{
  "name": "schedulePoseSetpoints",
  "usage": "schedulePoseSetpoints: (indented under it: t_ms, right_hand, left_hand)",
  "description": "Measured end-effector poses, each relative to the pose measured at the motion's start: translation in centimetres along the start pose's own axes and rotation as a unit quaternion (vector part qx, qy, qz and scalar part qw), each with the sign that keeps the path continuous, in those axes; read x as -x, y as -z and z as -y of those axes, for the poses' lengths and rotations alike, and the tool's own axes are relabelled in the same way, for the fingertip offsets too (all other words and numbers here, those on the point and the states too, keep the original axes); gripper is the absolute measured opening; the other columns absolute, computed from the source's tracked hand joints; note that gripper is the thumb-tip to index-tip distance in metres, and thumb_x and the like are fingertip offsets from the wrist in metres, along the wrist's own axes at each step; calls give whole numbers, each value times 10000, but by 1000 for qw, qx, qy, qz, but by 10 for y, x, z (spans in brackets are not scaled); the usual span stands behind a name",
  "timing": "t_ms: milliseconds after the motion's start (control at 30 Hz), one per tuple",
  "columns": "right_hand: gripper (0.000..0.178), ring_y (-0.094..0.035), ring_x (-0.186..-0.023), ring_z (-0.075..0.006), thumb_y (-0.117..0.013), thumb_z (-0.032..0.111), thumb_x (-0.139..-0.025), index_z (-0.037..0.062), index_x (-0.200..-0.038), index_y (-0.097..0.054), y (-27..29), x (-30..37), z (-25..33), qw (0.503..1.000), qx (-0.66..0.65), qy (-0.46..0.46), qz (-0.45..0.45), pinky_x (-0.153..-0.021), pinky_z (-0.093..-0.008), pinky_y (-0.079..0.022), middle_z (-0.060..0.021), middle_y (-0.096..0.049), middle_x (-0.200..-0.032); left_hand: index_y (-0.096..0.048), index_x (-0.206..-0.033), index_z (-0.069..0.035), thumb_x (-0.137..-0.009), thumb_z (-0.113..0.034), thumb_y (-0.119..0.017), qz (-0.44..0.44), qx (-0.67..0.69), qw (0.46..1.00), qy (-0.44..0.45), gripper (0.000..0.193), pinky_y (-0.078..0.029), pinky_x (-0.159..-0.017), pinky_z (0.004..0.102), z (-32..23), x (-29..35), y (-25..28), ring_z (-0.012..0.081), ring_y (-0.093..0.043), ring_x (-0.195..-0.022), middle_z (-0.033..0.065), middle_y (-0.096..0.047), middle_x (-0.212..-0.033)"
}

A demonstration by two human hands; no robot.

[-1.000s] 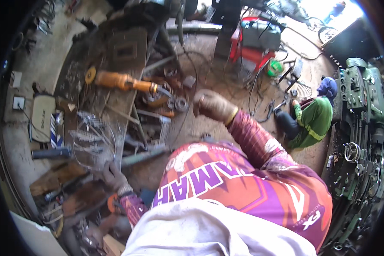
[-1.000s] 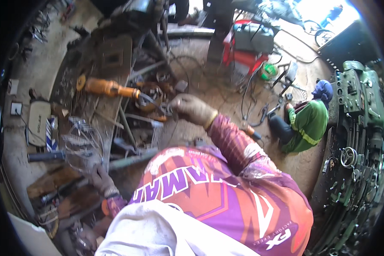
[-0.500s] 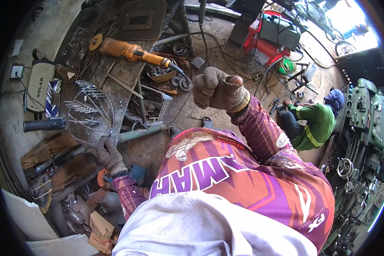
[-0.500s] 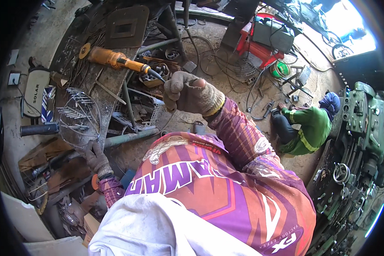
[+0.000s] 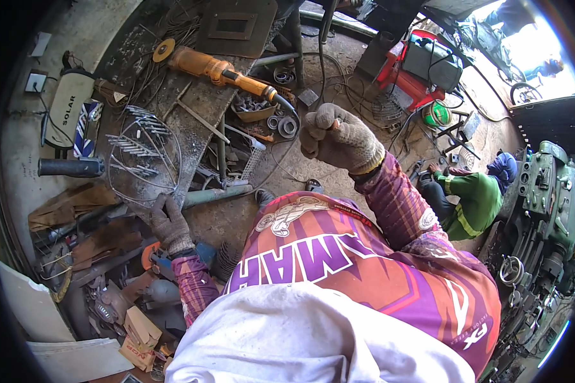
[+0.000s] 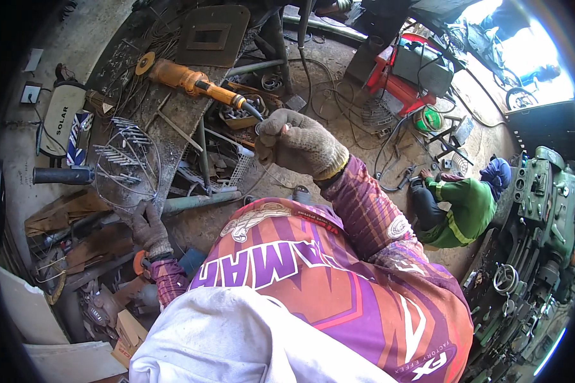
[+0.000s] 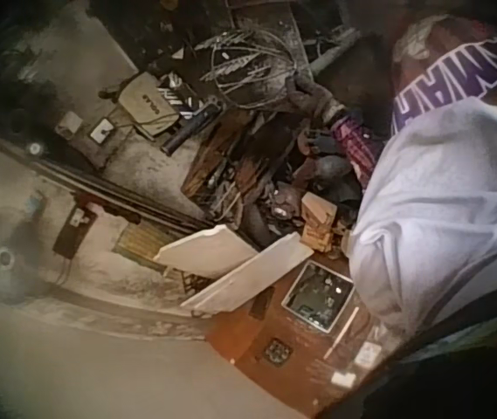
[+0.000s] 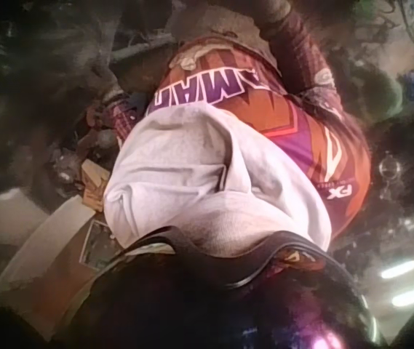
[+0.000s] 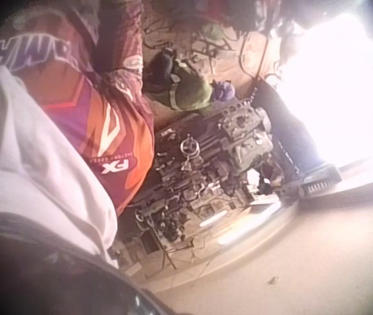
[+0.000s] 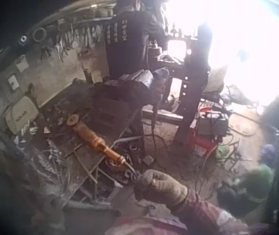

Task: The person aligns a metal rod against a wire frame structure on a workbench and then uses a welding tool to fuse the pieces together.

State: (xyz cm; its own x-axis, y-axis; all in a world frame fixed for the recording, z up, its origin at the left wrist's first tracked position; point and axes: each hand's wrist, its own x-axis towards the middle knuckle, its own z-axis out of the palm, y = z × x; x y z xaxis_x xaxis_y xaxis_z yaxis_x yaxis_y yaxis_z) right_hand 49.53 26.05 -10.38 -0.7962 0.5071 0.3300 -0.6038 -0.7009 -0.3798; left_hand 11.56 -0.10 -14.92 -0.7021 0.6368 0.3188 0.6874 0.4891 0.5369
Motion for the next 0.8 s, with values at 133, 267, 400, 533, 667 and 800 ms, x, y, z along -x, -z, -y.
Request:
schedulePoseSetpoints:
  t_ms: [133, 267, 400, 533, 667, 800]
  right_hand:
    - [136, -510, -920, -226, -660, 300, -992, 173, -1019, -623, -10, -1, -2, 999, 48, -6, -16, -812, -394, -410, -27, -523, -979]
    - [195, -511, -922, -224, -695, 363, -965, 186, -1001, -621, -11, 2, -6, 999, 50, -10, -3, -816, -396, -407, -14, -509, -955]
    - [226, -513, -925, -218, -721, 384, -945, 191, -962, -606, -10, 5, -8, 998, 55, -9, 18, -801, -388, -404, 1, -509, -933]
    - [289, -515, -914, -216, -760, 429, -905, 193, -930, -594, -10, 7, -11, 999, 46, -1, 28, -774, -375, -403, 9, -510, -916]
    - [398, -562, -939, -230, -813, 518, -822, 189, -898, -604, -10, 6, -10, 995, 21, -8, 99, -773, -379, -459, 9, -528, -899]
    - [433, -604, -983, -295, -824, 516, -791, 158, -942, -632, -5, 2, -8, 989, -14, 0, 145, -841, -439, -496, -35, -560, -930]
  left_hand:
    - [-677, -1189, -11, -966, -262, -701, -5, 5, 1000, -11, 337, -531, -953, 371, -4, 1, 1, 260, -684, -1067, 154, -713, -1168]
    - [-684, -1182, -14, -965, -253, -698, -1, -1, 1000, -8, 323, -520, -965, 375, -4, 2, 2, 260, -668, -1097, 155, -701, -1192]
    - [-675, -1150, 7, -964, -229, -700, 1, -8, 999, -35, 301, -527, -963, 400, -12, 1, 4, 308, -673, -1096, 184, -698, -1180]
    - [-675, -1150, 7, -965, -226, -697, 0, 7, 1000, -26, 298, -521, -975, 399, -2, 1, 1, 306, -671, -1106, 184, -700, -1180]
    - [-674, -1154, 5, -965, -219, -691, 1, 0, 999, -38, 294, -514, -990, 399, -4, -1, 1, 306, -669, -1111, 184, -701, -1184]
    - [-670, -1172, 7, -965, -222, -686, 3, -7, 999, -50, 309, -511, -988, 395, -7, -1, -1, 305, -667, -1115, 185, -698, -1195]
